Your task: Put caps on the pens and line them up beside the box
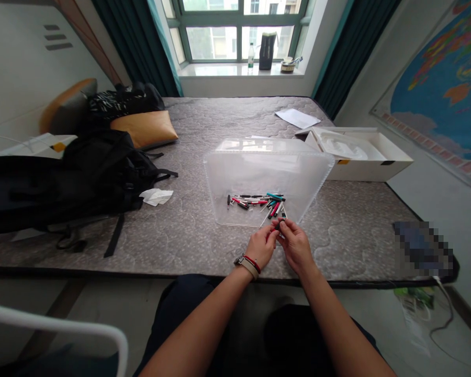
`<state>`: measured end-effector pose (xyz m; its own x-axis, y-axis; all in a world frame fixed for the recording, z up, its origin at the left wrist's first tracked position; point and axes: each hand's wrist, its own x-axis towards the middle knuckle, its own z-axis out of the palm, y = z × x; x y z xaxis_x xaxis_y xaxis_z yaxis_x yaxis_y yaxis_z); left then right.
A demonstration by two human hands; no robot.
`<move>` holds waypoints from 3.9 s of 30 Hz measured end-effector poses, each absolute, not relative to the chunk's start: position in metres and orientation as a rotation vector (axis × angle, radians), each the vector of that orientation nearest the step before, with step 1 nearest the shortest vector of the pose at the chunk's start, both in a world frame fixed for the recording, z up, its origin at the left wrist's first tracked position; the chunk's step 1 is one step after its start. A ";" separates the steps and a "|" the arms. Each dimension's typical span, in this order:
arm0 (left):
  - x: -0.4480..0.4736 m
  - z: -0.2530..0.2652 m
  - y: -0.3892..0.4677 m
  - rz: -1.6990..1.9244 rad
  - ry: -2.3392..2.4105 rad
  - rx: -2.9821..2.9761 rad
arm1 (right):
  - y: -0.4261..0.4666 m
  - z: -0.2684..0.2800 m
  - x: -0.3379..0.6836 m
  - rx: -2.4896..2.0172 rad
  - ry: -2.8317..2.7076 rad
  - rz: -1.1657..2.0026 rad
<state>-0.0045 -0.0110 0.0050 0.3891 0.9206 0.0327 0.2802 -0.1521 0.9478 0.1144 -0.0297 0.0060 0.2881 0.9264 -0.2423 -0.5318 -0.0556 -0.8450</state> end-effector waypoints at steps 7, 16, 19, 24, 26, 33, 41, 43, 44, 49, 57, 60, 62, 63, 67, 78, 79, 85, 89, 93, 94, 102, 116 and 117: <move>-0.003 0.004 -0.012 0.791 1.120 1.687 | -0.029 0.005 0.115 -1.024 -0.438 1.281; -0.003 0.007 -0.012 0.802 1.071 1.646 | -0.029 0.002 0.116 -1.060 -0.466 1.281; -0.003 0.008 -0.012 0.800 1.041 1.643 | -0.028 0.002 0.116 -1.073 -0.450 1.256; -0.001 0.008 -0.013 0.809 1.026 1.571 | -0.030 0.006 0.116 -1.045 -0.490 1.286; -0.001 0.008 -0.013 0.813 1.010 1.523 | -0.030 0.007 0.116 -1.030 -0.512 1.308; -0.001 0.005 -0.012 0.834 0.962 1.507 | -0.030 0.007 0.116 -1.007 -0.470 1.312; -0.001 0.002 -0.014 0.767 0.930 1.482 | -0.031 0.009 0.116 -1.024 -0.524 1.229; 0.000 0.000 -0.013 0.747 0.936 1.484 | -0.031 0.009 0.116 -1.032 -0.544 1.211; 0.000 0.000 -0.013 0.739 0.942 1.485 | -0.031 0.010 0.116 -1.033 -0.548 1.205; -0.001 -0.002 -0.013 0.733 0.964 1.552 | -0.032 0.016 0.115 -1.049 -0.567 1.159; -0.005 0.004 -0.012 0.722 1.015 1.693 | -0.033 0.019 0.121 -1.070 -0.541 1.037; -0.006 0.006 -0.012 0.700 1.019 1.712 | -0.033 0.019 0.124 -1.062 -0.533 1.015; -0.006 0.006 -0.012 0.693 1.020 1.726 | -0.032 0.019 0.126 -1.064 -0.526 1.007; -0.006 0.006 -0.012 0.694 1.017 1.733 | -0.032 0.019 0.126 -1.069 -0.524 1.001; -0.006 0.008 -0.012 0.685 1.016 1.756 | -0.033 0.019 0.128 -1.055 -0.523 0.984; -0.009 0.006 -0.014 0.719 1.001 1.704 | -0.033 0.022 0.123 -1.063 -0.528 1.112; -0.009 0.006 -0.014 0.721 0.993 1.702 | -0.033 0.022 0.123 -1.061 -0.524 1.124; -0.010 0.009 -0.014 0.735 0.998 1.689 | -0.033 0.020 0.121 -1.103 -0.536 1.136; -0.009 0.007 -0.013 0.713 0.997 1.703 | -0.033 0.020 0.122 -1.111 -0.533 1.099; -0.009 0.003 -0.014 0.637 0.987 1.747 | -0.032 0.027 0.135 -1.060 -0.462 0.992; -0.009 0.001 -0.016 0.618 0.984 1.747 | -0.032 0.029 0.140 -1.043 -0.438 0.969; -0.005 -0.003 -0.014 0.762 0.963 1.452 | -0.035 0.020 0.154 -1.106 -0.470 0.887; -0.003 0.004 -0.005 0.918 0.847 1.032 | -0.041 -0.005 0.143 -0.836 -0.385 1.433; -0.004 0.005 -0.004 0.939 0.857 1.004 | -0.041 -0.004 0.141 -0.836 -0.398 1.443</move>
